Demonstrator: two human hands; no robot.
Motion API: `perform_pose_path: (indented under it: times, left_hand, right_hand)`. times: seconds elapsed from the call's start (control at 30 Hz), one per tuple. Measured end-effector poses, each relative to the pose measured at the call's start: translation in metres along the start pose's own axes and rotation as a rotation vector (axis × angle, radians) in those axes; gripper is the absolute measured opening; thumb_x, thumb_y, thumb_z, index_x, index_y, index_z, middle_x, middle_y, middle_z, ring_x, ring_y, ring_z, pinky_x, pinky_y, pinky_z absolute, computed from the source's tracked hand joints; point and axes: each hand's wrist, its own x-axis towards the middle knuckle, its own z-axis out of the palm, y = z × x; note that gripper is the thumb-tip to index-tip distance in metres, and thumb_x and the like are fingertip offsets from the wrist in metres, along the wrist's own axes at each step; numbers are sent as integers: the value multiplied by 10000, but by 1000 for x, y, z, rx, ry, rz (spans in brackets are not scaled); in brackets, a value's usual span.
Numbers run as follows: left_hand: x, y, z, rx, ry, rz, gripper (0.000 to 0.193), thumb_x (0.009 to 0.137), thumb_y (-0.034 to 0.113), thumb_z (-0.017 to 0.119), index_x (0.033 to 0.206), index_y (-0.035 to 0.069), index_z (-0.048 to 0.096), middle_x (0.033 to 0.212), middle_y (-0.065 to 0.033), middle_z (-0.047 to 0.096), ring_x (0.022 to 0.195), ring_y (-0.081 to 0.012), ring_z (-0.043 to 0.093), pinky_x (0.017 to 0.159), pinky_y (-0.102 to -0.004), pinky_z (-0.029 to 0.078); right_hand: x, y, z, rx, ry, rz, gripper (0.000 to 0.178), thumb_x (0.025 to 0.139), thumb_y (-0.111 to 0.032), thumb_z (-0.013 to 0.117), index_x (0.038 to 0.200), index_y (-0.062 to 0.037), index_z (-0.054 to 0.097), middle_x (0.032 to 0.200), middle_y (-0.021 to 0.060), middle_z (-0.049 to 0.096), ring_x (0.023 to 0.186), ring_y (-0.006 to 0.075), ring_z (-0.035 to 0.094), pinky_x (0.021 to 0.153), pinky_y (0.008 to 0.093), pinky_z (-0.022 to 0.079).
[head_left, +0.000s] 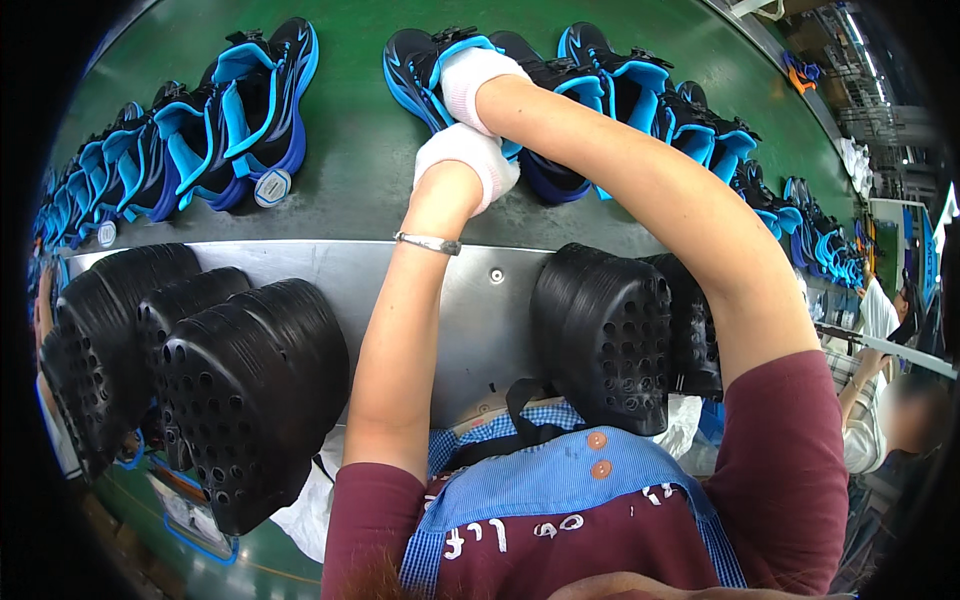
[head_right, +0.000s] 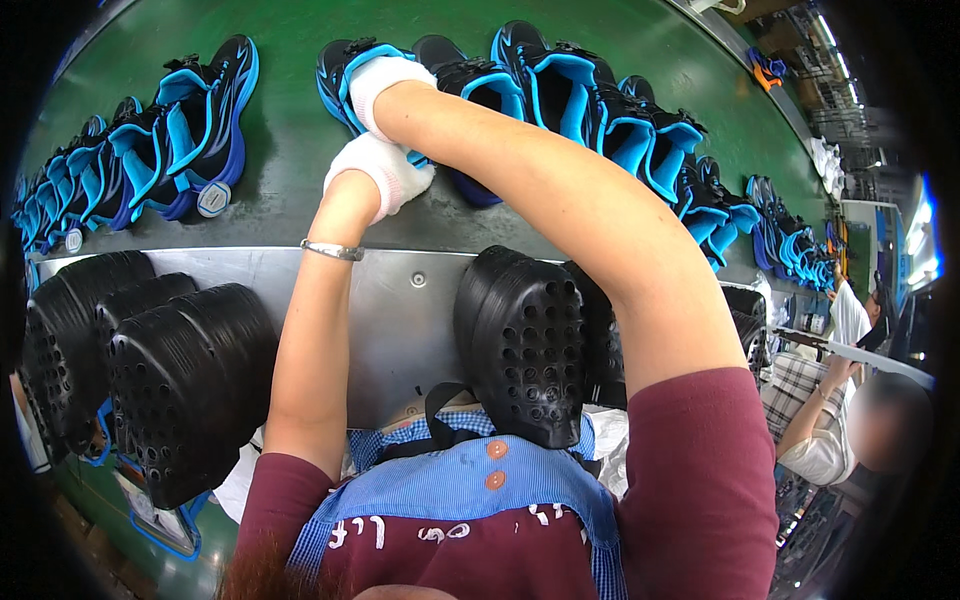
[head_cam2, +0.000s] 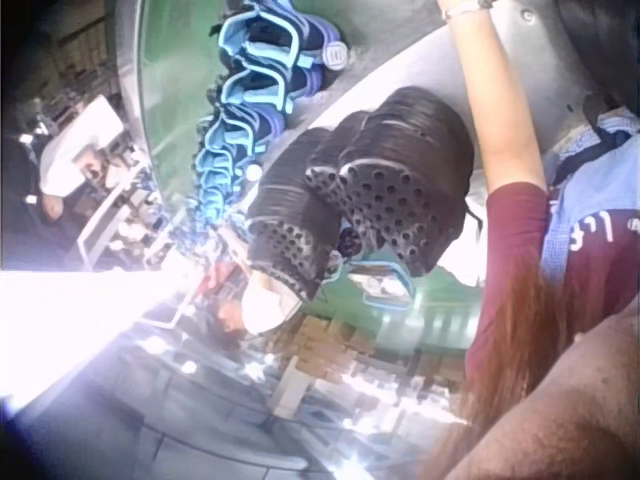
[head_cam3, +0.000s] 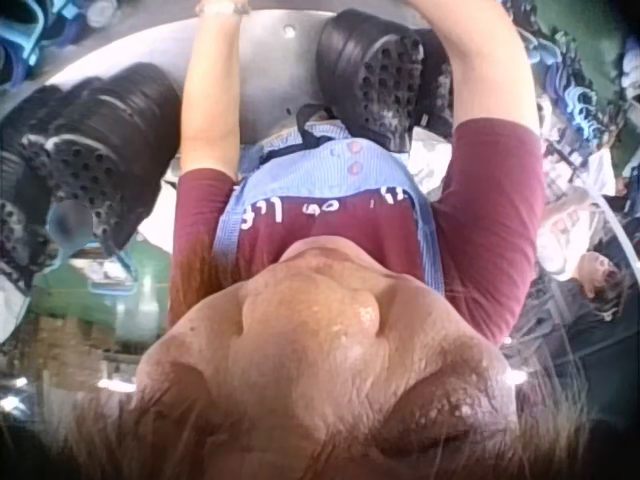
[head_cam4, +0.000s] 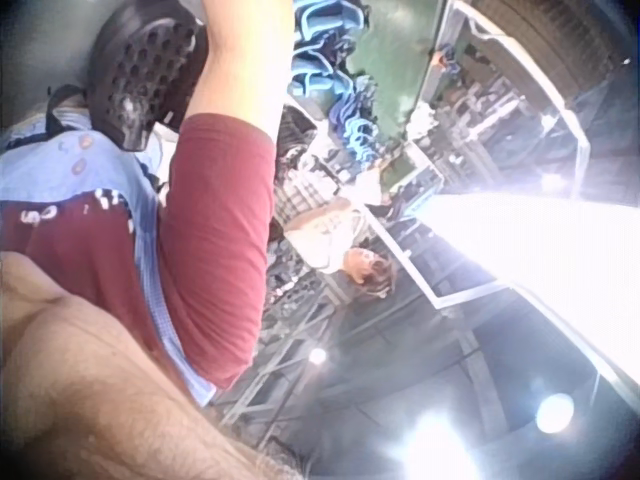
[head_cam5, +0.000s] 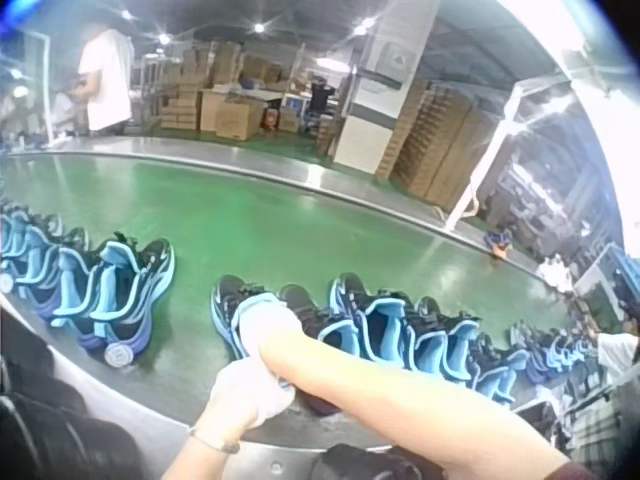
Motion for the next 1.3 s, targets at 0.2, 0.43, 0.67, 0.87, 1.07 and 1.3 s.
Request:
perform_pose_path:
  times: [0.2, 0.43, 0.67, 0.87, 1.07, 1.3]
  left_hand:
    - [-29, 38, 4, -44, 106, -31, 422, 857, 430, 538, 969, 63, 713, 712, -118, 710, 653, -287, 696, 699, -369, 563]
    - [-63, 59, 19, -37, 250, -51, 460, 846, 460, 536, 1011, 76, 730, 1028, -194, 695, 1016, -378, 655, 868, -435, 527]
    - [-103, 32, 3, 241, 572, -139, 330, 872, 345, 593, 1121, 154, 697, 1166, -108, 665, 1091, -317, 634, 888, -429, 535]
    - [-148, 62, 10, 333, 841, -218, 323, 883, 354, 629, 1166, 207, 686, 1218, -64, 621, 1083, -288, 604, 892, -419, 528]
    - [-179, 91, 52, 27, 1006, 186, 242, 842, 253, 693, 1023, 97, 732, 1061, -132, 660, 977, -314, 627, 878, -385, 494]
    - [-196, 126, 66, -434, 634, 291, 232, 916, 167, 662, 1106, 41, 707, 1075, -97, 651, 933, -185, 666, 857, -285, 515]
  right_hand:
    - [-42, 26, -27, 11, -132, -126, 270, 842, -212, 580, 977, -35, 731, 1052, 188, 704, 949, 321, 683, 820, 400, 535]
    - [-214, 81, -66, 82, 17, -466, 432, 887, -380, 560, 1119, -31, 660, 1000, 194, 687, 938, 348, 655, 835, 406, 513]
    - [-386, 141, -67, -11, 71, -437, 423, 793, -376, 711, 1036, -33, 655, 938, 140, 667, 905, 319, 640, 793, 401, 514]
    - [-436, 147, -54, -158, 153, -537, 605, 619, -425, 798, 1033, -14, 637, 1043, 135, 645, 947, 305, 617, 854, 402, 482]
    - [-445, 152, -38, -145, 235, -612, 451, 681, -430, 752, 888, -43, 646, 909, 103, 611, 870, 262, 618, 791, 384, 496]
    - [-452, 163, -42, -102, 230, -642, 446, 689, -398, 766, 874, -20, 617, 898, 120, 599, 847, 277, 626, 750, 377, 515]
